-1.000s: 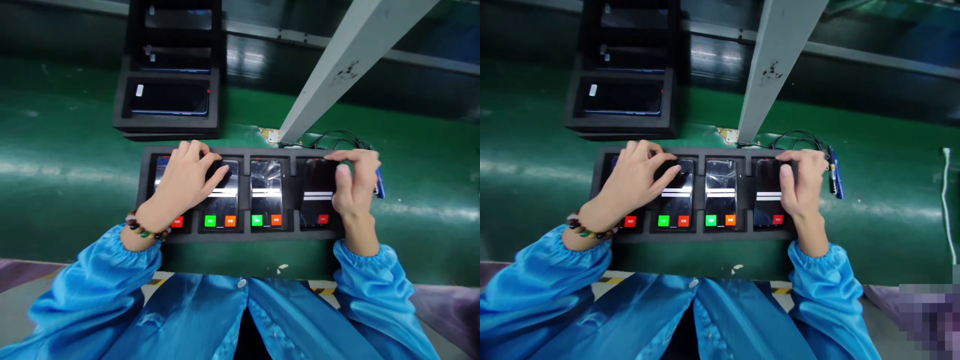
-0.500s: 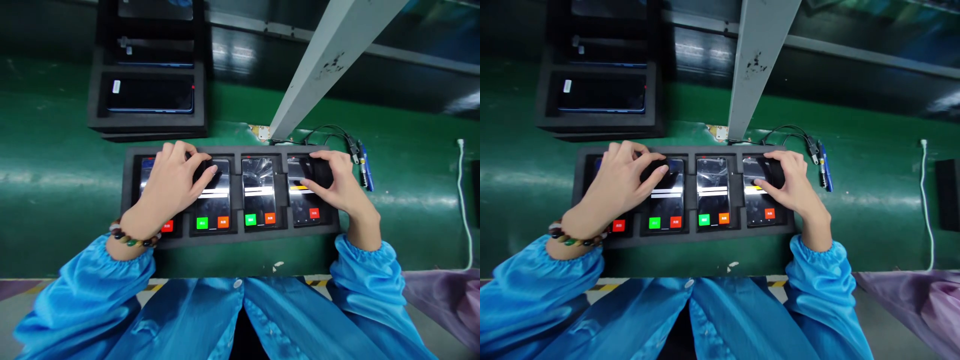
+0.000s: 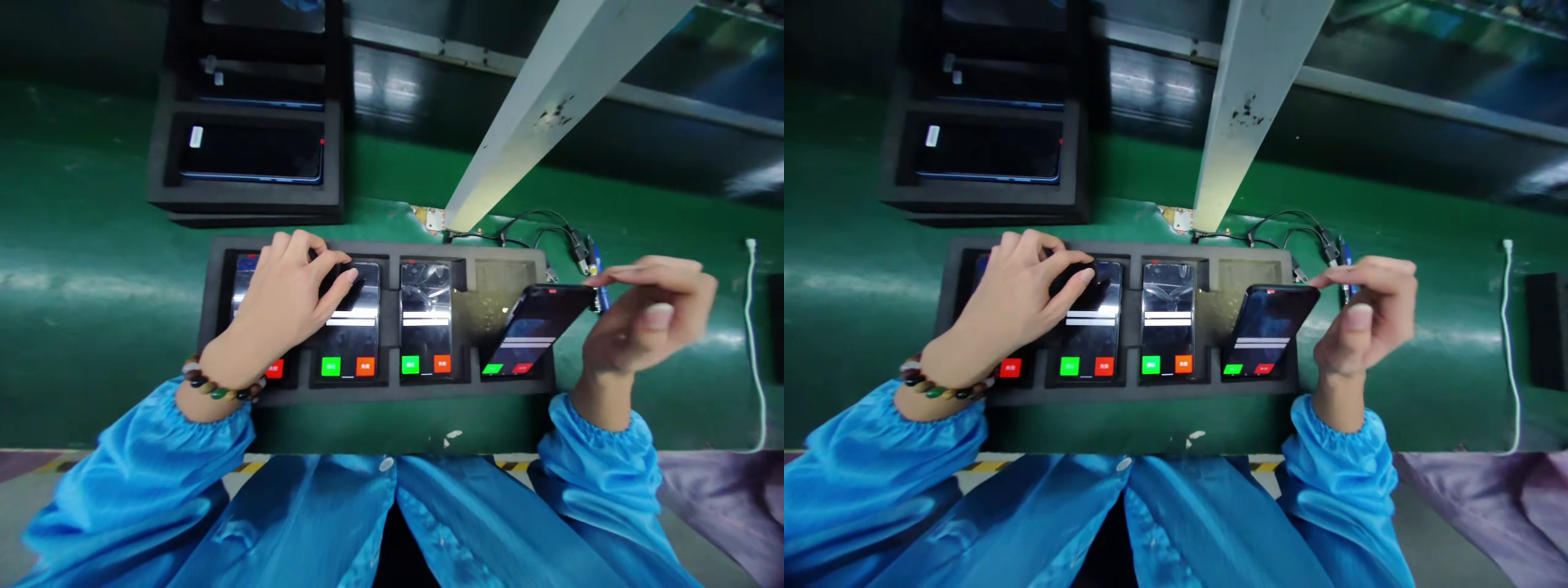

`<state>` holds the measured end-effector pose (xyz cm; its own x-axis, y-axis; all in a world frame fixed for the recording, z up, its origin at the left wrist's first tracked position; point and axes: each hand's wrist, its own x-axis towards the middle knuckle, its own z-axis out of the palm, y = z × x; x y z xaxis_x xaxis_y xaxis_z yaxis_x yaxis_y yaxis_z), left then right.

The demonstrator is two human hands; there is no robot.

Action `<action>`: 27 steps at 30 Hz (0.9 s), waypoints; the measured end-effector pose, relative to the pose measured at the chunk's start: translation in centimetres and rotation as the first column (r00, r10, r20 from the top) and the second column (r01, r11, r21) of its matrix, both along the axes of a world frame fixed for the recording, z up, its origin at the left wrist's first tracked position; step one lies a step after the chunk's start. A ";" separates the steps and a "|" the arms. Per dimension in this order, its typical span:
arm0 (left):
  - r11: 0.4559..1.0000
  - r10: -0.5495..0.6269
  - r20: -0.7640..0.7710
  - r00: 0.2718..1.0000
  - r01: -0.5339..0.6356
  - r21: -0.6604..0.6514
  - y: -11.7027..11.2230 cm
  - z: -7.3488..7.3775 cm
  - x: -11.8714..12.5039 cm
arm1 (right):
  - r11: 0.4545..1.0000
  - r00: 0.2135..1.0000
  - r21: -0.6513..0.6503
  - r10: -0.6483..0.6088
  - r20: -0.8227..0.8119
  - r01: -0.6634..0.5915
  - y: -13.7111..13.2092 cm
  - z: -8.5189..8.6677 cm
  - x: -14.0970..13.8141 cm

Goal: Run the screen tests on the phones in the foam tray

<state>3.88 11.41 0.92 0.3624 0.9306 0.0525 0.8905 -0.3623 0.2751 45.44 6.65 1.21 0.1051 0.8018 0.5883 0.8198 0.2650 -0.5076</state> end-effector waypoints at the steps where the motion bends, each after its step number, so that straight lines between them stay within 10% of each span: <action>1: 1.000 0.001 -0.004 1.000 -0.001 0.001 -0.1 0.1 0.1 | 0.995 0.999 0.104 0.003 -0.048 0.002 -0.2 0.1 -0.1; 3: 1.000 0.000 -0.017 1.000 0.000 0.001 -0.2 0.2 0.2 | 0.987 0.995 0.161 0.027 -0.094 -0.012 -0.1 0.2 -0.4; 10: 1.000 -0.005 0.036 0.999 0.006 -0.016 0.2 -0.3 0.5 | 0.898 0.987 -0.435 0.120 0.110 -0.061 2.0 -1.0 -0.3; 15: 1.000 0.017 0.145 0.989 -0.019 0.011 0.5 1.2 0.3 | 0.928 0.983 -0.372 0.083 0.161 -0.017 1.6 0.3 -2.2; 20: 0.995 -0.013 0.332 0.943 -0.020 0.094 -0.4 3.8 -0.7 | 0.799 0.922 -0.533 0.379 0.084 -0.279 1.5 1.4 -7.9; 27: 0.999 0.011 0.184 0.983 -0.004 -0.038 -0.1 1.6 -0.5 | 0.779 0.938 -0.566 0.346 0.030 -0.270 2.4 -0.4 -10.6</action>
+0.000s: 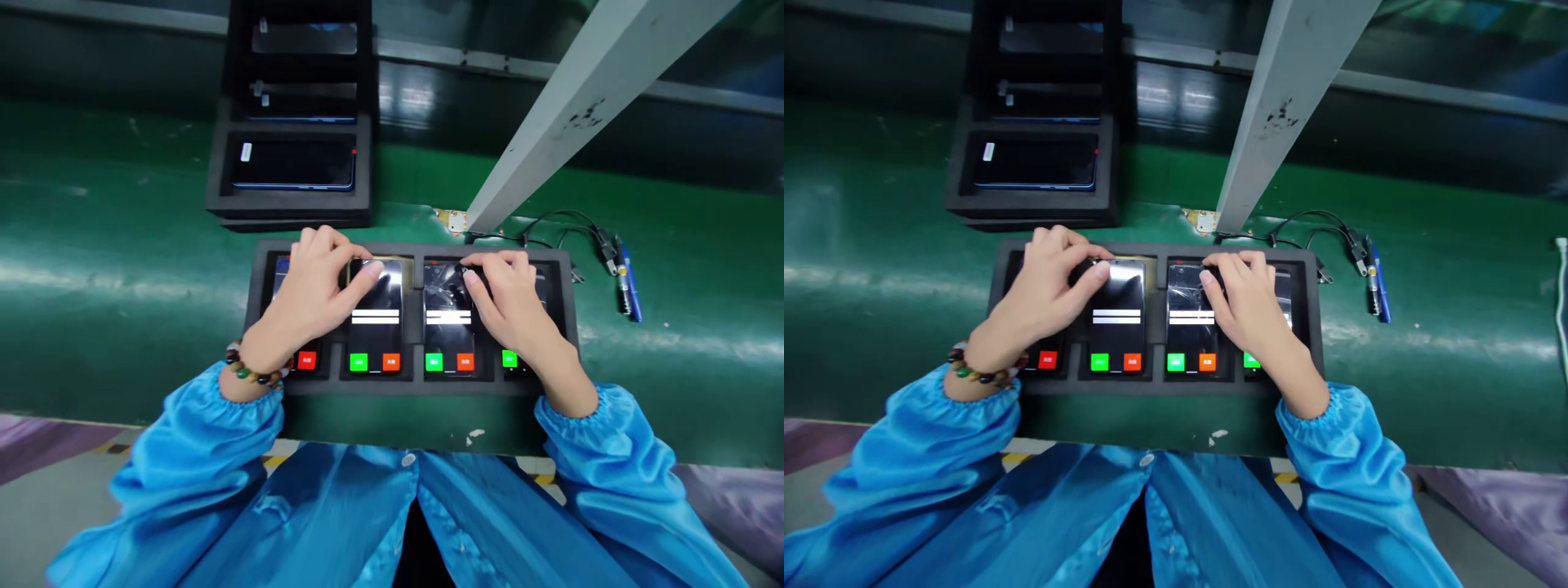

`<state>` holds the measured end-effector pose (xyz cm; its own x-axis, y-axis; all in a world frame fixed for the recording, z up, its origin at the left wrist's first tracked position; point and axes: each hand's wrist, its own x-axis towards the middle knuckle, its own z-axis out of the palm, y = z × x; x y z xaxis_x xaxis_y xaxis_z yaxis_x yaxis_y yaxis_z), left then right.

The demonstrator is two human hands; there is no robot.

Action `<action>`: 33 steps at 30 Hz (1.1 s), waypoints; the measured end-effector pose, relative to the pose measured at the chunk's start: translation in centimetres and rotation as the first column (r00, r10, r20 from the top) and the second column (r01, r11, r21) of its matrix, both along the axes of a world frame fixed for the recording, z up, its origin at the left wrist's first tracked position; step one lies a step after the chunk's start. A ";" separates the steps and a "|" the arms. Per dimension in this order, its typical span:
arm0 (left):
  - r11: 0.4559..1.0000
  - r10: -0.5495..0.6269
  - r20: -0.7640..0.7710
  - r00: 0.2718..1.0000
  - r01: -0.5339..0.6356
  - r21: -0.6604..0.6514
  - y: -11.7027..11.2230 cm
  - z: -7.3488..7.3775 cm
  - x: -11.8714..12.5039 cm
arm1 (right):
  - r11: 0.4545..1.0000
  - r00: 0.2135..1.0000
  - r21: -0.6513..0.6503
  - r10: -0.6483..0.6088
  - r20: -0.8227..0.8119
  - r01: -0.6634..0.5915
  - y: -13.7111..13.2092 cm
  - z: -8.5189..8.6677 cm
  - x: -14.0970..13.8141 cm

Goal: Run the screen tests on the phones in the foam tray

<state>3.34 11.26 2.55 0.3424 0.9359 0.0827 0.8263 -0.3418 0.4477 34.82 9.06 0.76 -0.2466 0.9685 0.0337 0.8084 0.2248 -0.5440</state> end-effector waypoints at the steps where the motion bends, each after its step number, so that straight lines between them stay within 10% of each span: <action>1: 1.000 -0.002 -0.038 0.999 0.002 -0.003 0.0 -0.4 0.2 | 1.000 0.999 -0.009 -0.018 -0.040 0.018 0.1 -0.1 0.2; 5: 0.997 0.047 -0.040 0.998 -0.044 0.065 0.0 -0.7 0.5 | 0.996 0.961 0.040 -0.066 -0.270 0.080 -0.5 0.3 1.2; 11: 0.978 0.135 0.045 0.990 -0.140 0.154 -0.1 0.5 -1.4 | 0.853 0.914 0.504 0.088 -0.397 0.137 -2.0 0.5 1.7; 18: 0.962 0.114 0.022 0.993 -0.116 0.247 -4.5 0.5 -5.5 | 0.987 0.996 0.162 -0.001 -0.085 0.015 -0.5 -0.2 1.5; 27: 0.928 0.079 0.094 0.992 -0.108 0.357 -11.6 -3.9 -11.5 | 0.891 0.990 0.435 -0.142 -0.008 0.131 -14.8 -3.1 6.7; 33: 0.898 0.095 0.110 0.989 -0.133 0.419 -12.6 -4.9 -11.5 | 0.911 0.988 0.388 0.157 -0.008 -0.141 -13.6 -2.1 0.8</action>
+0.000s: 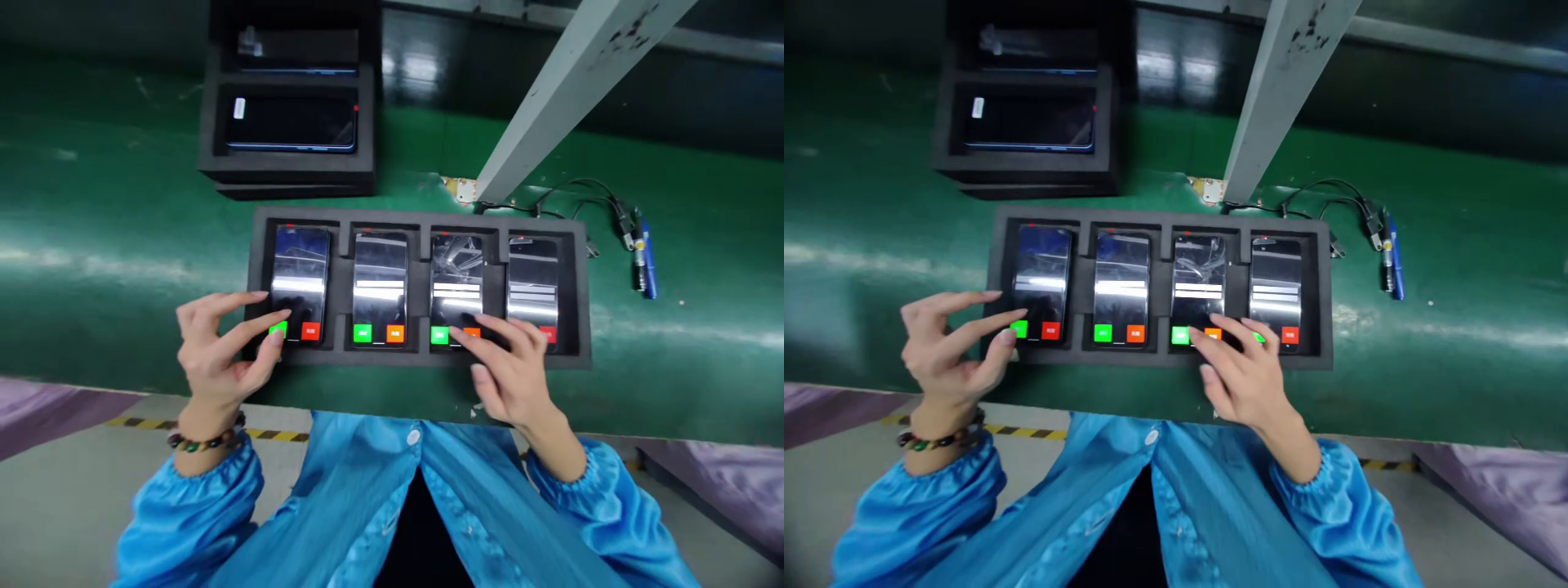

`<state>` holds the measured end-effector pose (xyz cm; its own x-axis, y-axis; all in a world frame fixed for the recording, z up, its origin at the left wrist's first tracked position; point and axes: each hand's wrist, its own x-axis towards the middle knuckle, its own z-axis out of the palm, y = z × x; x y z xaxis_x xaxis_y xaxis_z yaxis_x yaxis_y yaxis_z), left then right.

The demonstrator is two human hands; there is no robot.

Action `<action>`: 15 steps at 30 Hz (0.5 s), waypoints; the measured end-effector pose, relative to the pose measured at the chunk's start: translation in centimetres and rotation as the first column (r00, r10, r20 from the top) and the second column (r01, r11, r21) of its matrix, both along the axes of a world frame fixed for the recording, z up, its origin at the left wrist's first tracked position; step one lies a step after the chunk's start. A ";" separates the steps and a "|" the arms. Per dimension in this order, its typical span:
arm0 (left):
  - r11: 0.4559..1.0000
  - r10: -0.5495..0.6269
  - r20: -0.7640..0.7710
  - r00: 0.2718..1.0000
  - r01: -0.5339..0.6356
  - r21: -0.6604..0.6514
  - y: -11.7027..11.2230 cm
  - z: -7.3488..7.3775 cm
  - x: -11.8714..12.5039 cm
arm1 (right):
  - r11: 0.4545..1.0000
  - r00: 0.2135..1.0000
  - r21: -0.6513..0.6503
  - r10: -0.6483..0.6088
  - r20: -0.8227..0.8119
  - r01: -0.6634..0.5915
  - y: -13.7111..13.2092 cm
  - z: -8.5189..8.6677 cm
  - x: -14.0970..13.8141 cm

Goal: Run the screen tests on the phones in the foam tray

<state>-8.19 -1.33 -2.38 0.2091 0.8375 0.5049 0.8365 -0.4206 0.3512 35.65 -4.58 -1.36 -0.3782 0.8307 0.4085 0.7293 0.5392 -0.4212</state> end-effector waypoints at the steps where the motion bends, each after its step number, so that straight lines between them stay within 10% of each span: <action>1: 1.000 0.003 -0.003 1.000 -0.003 0.007 -0.2 -0.1 0.0 | 0.998 0.998 -0.033 0.054 0.009 -0.054 0.6 0.4 -1.3; 10: 0.994 0.064 0.001 0.998 -0.064 0.084 -3.0 -1.6 -1.4 | 0.943 0.945 -0.089 0.325 0.040 -0.320 2.7 1.5 -11.0; 15: 0.996 0.058 0.036 0.998 -0.060 0.059 -2.8 -1.8 -1.5 | 0.999 0.998 0.008 0.039 -0.054 -0.039 2.8 1.7 -5.0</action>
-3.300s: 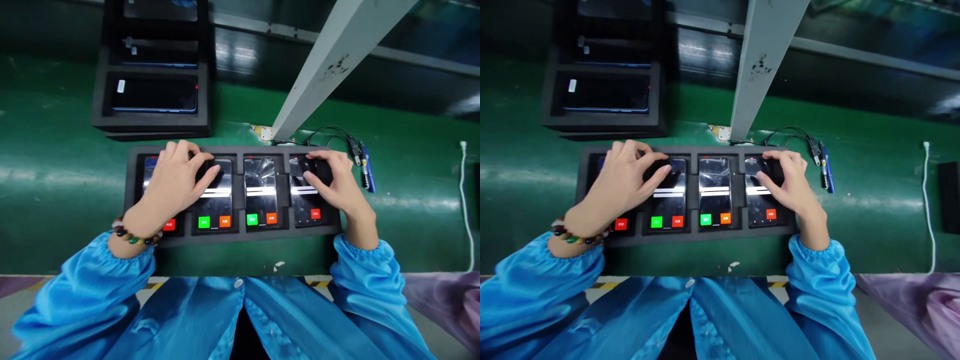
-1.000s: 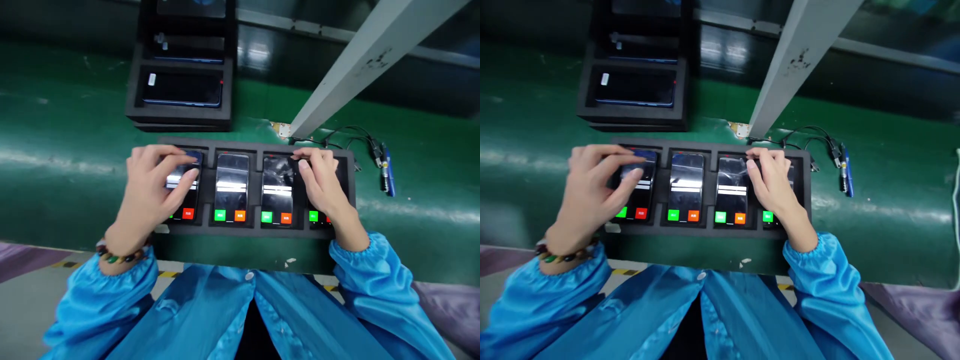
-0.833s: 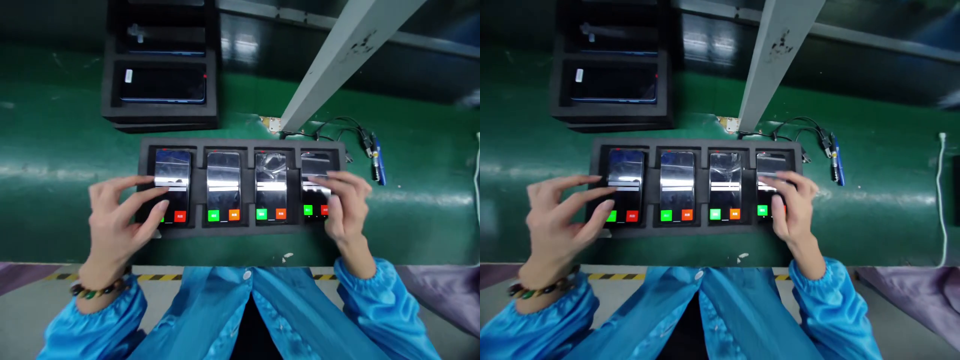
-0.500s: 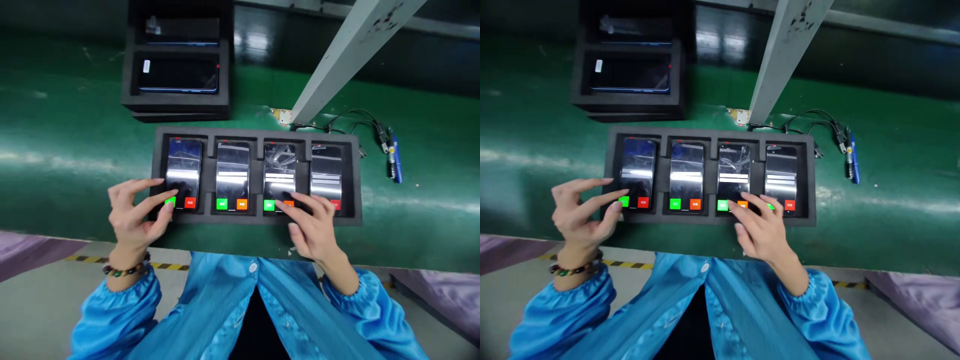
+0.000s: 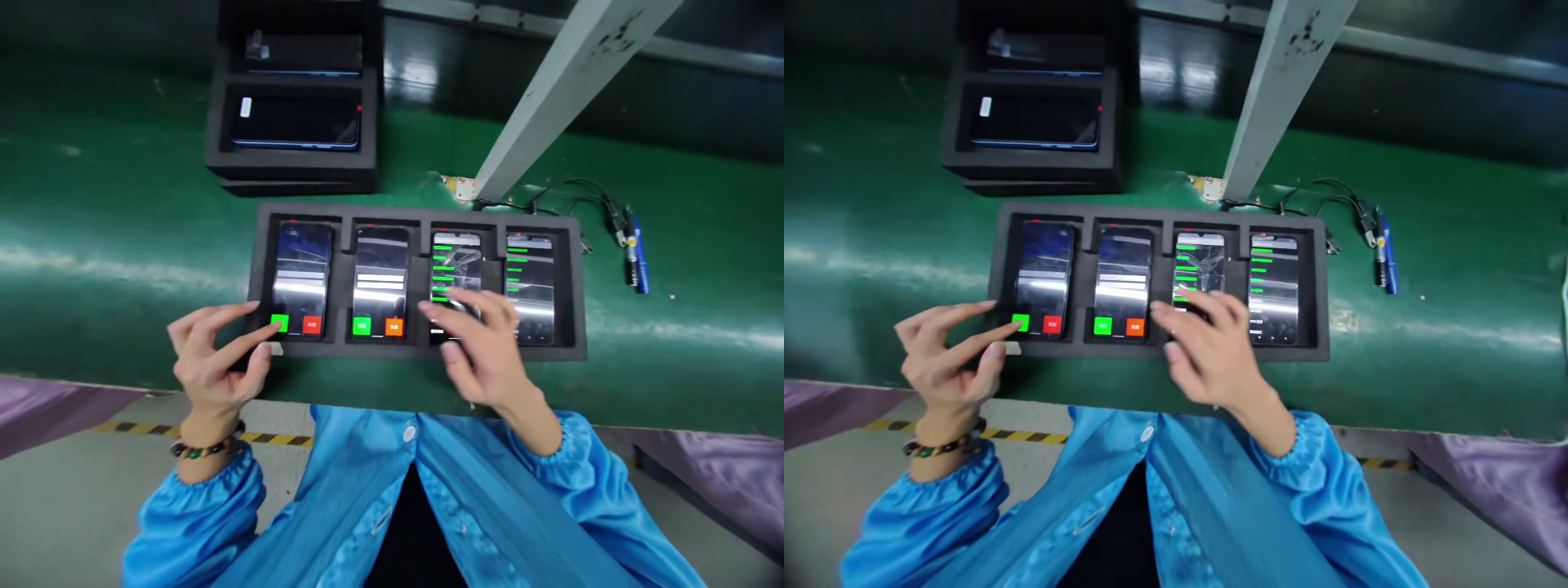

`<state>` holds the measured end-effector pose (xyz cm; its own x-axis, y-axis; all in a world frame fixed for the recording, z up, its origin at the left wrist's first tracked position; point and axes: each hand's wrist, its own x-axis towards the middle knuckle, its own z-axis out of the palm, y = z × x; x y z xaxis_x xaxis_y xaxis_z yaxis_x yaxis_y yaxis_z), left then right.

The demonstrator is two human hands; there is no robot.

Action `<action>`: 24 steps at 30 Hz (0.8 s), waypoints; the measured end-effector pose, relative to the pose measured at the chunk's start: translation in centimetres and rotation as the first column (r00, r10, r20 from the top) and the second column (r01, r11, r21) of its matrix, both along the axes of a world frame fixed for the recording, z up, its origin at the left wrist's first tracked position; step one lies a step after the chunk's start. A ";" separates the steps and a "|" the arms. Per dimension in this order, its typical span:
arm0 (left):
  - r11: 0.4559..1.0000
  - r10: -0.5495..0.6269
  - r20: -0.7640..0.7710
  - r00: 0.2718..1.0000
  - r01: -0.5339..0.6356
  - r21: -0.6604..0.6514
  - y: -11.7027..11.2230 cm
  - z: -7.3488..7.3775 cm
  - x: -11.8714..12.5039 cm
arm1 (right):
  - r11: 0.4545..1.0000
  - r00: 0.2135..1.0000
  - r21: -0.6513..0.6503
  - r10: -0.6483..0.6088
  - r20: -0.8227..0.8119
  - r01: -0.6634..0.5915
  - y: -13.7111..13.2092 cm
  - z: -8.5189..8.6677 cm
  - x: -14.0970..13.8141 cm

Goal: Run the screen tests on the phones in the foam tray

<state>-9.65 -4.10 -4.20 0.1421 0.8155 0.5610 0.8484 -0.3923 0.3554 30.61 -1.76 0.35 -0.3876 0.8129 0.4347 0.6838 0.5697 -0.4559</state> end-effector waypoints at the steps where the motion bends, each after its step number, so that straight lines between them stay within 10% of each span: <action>1: 0.999 0.028 0.046 0.999 -0.026 -0.025 0.2 0.3 0.2 | 0.995 0.995 0.006 -0.100 -0.009 0.100 -0.2 -0.2 2.1; 7: 0.904 0.198 0.388 0.900 -0.015 -0.427 3.5 2.3 1.8 | 0.886 0.886 0.000 -0.464 -0.019 0.464 -1.9 -2.5 10.8; 24: 0.933 0.169 0.385 0.907 -0.022 -0.358 6.7 2.1 3.4 | 0.994 0.995 -0.095 -0.048 0.088 0.057 -0.7 -1.4 4.5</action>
<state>-6.24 2.63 -2.12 -0.1245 0.9628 0.2398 0.6293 -0.1102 0.7693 35.13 -2.41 -1.03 -0.3754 0.8701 0.3194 0.7505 0.4875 -0.4462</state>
